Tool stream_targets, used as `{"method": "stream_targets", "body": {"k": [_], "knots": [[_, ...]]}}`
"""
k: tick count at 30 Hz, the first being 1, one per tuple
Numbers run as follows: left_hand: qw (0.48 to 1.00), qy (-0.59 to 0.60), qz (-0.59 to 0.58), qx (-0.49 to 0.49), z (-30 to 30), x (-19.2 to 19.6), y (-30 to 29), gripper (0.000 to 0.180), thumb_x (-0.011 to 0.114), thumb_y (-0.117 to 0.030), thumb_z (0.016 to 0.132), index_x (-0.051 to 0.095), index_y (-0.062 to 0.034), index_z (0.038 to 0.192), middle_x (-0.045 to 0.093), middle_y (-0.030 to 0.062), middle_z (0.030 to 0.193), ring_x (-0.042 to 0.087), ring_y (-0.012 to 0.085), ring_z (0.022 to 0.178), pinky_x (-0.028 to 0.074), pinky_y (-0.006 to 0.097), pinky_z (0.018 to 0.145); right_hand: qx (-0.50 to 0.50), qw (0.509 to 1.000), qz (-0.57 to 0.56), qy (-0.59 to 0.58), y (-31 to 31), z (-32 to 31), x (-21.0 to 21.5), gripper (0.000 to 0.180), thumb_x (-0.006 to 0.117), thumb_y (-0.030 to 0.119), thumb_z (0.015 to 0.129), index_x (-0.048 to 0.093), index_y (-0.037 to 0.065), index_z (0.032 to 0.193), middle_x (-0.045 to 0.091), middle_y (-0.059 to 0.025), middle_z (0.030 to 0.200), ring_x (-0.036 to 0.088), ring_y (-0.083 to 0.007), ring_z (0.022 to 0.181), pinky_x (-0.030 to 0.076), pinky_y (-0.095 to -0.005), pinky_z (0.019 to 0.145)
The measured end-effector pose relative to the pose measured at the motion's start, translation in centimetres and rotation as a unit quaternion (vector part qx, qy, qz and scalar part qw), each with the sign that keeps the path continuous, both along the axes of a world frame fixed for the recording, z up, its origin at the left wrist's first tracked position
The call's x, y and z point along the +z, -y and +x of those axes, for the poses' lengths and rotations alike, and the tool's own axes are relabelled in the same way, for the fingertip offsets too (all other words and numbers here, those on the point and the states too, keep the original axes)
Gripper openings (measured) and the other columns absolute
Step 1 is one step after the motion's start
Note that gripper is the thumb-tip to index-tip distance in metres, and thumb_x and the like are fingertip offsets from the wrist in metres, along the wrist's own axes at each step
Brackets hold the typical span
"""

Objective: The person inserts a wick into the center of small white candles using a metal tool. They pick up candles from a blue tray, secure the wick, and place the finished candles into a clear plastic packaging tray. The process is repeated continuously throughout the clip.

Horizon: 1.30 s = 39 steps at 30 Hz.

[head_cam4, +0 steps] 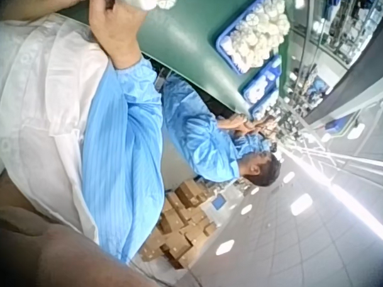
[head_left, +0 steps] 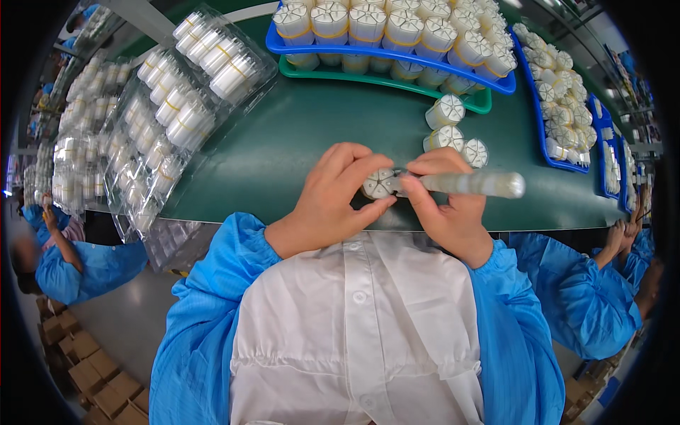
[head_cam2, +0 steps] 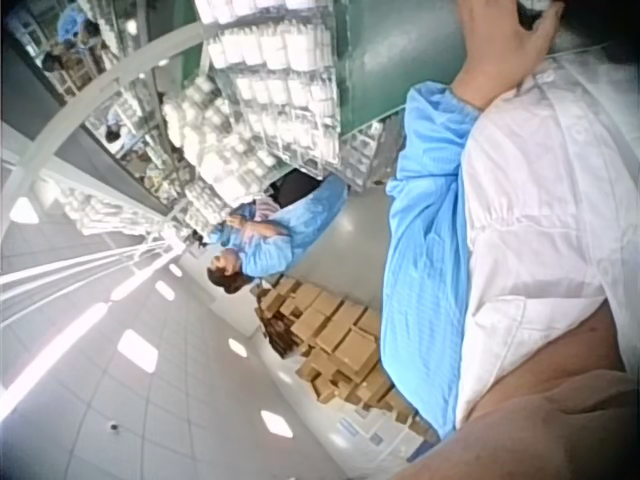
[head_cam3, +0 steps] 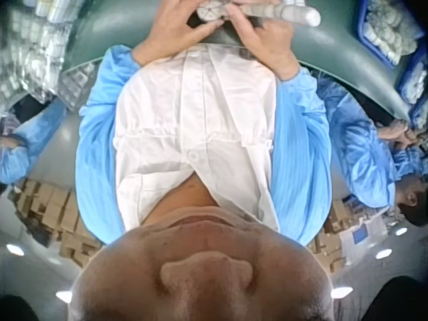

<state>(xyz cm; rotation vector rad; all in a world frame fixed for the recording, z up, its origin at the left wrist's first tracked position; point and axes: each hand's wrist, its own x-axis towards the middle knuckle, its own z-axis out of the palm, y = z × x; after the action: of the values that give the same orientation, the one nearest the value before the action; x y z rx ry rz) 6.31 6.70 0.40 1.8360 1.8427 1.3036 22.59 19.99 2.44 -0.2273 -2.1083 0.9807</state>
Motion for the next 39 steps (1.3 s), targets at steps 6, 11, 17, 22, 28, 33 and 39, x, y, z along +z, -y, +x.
{"method": "stream_targets", "body": {"k": [6,11,17,22,28,33,39], "knots": [[0.998,0.066,0.004,-0.02,-0.1,-0.3,0.1,0.061,0.082,-0.007,0.073,0.057,-0.0047,0.128,0.064,0.0108,0.116,0.06,0.0289,0.104,0.05,0.038,0.084,0.008,1.0,0.026,0.001,-0.6,-0.1,0.2,0.02,0.079,0.0,0.085,0.066,-0.001,0.102,0.064,-0.0116,0.093,0.06,-0.0168,0.067,0.047,-0.0303,0.055],[0.999,0.024,0.024,-0.003,0.0,-0.1,-0.1,0.06,0.081,-0.007,0.073,0.057,-0.0048,0.128,0.064,0.0105,0.115,0.06,0.0287,0.102,0.05,0.038,0.085,0.011,0.999,-0.016,0.033,-0.1,-0.3,0.2,0.02,0.078,0.0,0.086,0.066,-0.001,0.101,0.064,-0.0111,0.093,0.06,-0.0164,0.067,0.046,-0.0304,0.055],[1.0,0.022,0.01,0.0,-0.2,-0.1,0.0,0.062,0.081,-0.006,0.073,0.056,-0.0045,0.129,0.064,0.0122,0.115,0.059,0.0289,0.103,0.05,0.038,0.085,0.01,0.999,0.03,-0.02,-1.4,-0.2,0.8,0.02,0.079,0.0,0.085,0.066,-0.001,0.101,0.065,-0.0121,0.095,0.062,-0.0153,0.068,0.047,-0.0284,0.055],[0.998,0.062,0.022,-0.023,0.0,-0.2,-0.1,0.067,0.081,-0.005,0.073,0.052,-0.0043,0.134,0.063,0.0122,0.116,0.059,0.0285,0.105,0.051,0.038,0.086,0.026,0.999,-0.03,0.02,-0.9,-0.3,0.4,0.021,0.078,-0.001,0.085,0.067,-0.001,0.102,0.065,-0.0115,0.094,0.061,-0.0135,0.066,0.047,-0.0274,0.053],[0.999,0.048,-0.01,0.004,0.2,0.0,-0.1,0.067,0.085,-0.011,0.074,0.053,-0.0044,0.133,0.063,0.0128,0.115,0.059,0.0305,0.105,0.051,0.04,0.086,0.018,0.999,-0.023,0.039,-0.8,-0.3,0.7,0.018,0.079,0.001,0.085,0.068,0.0,0.099,0.065,-0.0104,0.094,0.061,-0.014,0.065,0.047,-0.0279,0.053],[0.999,0.048,-0.002,0.0,0.2,0.0,-0.2,0.061,0.085,-0.012,0.076,0.055,-0.0037,0.129,0.062,0.015,0.116,0.06,0.0355,0.106,0.051,0.044,0.087,0.021,0.999,0.025,-0.007,-1.5,-0.6,0.2,0.018,0.079,0.001,0.085,0.068,0.0,0.099,0.065,-0.0119,0.091,0.061,-0.0183,0.063,0.048,-0.0308,0.053],[0.998,0.043,0.029,0.022,0.2,-0.5,-0.2,0.069,0.086,-0.007,0.074,0.052,-0.005,0.134,0.063,0.011,0.112,0.06,0.0287,0.098,0.051,0.039,0.083,0.017,0.998,0.037,0.046,-0.3,-0.5,1.0,0.019,0.079,0.001,0.084,0.067,0.0,0.099,0.066,-0.0135,0.091,0.064,-0.022,0.069,0.05,-0.0323,0.056]]}}
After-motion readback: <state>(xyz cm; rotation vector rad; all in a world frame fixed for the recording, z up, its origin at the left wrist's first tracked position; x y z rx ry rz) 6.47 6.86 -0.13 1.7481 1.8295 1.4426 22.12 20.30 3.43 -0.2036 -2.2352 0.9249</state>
